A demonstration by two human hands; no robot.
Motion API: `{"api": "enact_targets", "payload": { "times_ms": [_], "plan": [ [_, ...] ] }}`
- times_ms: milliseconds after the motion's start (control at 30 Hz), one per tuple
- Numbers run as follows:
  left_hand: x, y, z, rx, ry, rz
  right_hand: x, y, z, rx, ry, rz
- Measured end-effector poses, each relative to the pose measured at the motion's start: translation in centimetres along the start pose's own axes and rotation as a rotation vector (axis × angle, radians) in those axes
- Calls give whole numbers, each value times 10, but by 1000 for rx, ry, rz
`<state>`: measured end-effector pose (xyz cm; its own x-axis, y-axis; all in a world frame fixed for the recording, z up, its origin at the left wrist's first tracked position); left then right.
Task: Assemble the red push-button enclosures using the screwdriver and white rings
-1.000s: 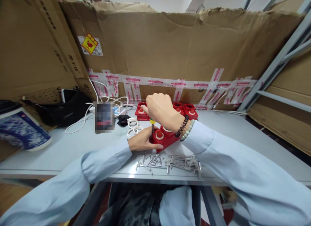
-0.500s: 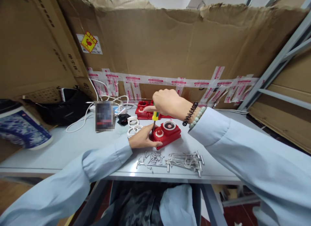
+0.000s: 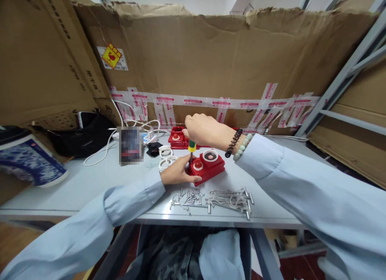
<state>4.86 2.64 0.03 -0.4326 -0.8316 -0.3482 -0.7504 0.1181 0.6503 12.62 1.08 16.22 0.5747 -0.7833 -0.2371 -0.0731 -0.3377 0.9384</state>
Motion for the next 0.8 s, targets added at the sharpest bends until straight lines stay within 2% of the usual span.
{"api": "enact_targets", "payload": {
  "times_ms": [100,167,300,367,467,633,800],
  "plan": [
    [0,-1,0,14,-4,8,1,-1,2,-174,99,56],
    [0,0,0,20,-5,9,2,-1,3,-226,113,70],
    [0,0,0,24,-6,5,-1,-4,0,-219,18,-20],
    [0,-1,0,23,4,10,-3,-5,3,-285,65,-58],
    [0,-2,1,16,18,16,-3,-7,10,-376,170,-41],
    [0,-2,1,19,1,9,-2,-6,0,-197,-13,-68],
    [0,-1,0,11,-13,18,-1,-6,-4,-387,20,-52]
  ]
}}
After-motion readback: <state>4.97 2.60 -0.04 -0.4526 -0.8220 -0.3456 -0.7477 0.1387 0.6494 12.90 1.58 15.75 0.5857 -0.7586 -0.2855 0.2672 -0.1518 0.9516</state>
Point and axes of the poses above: each hand's wrist, its own x-axis away from the middle knuckle, its own y-axis out of the back of the hand, z = x × y, the point moved 5 cm from there along -x, towards the middle knuckle, and after that the axes turned 9 degrees about -z, right-handed, at the moved point
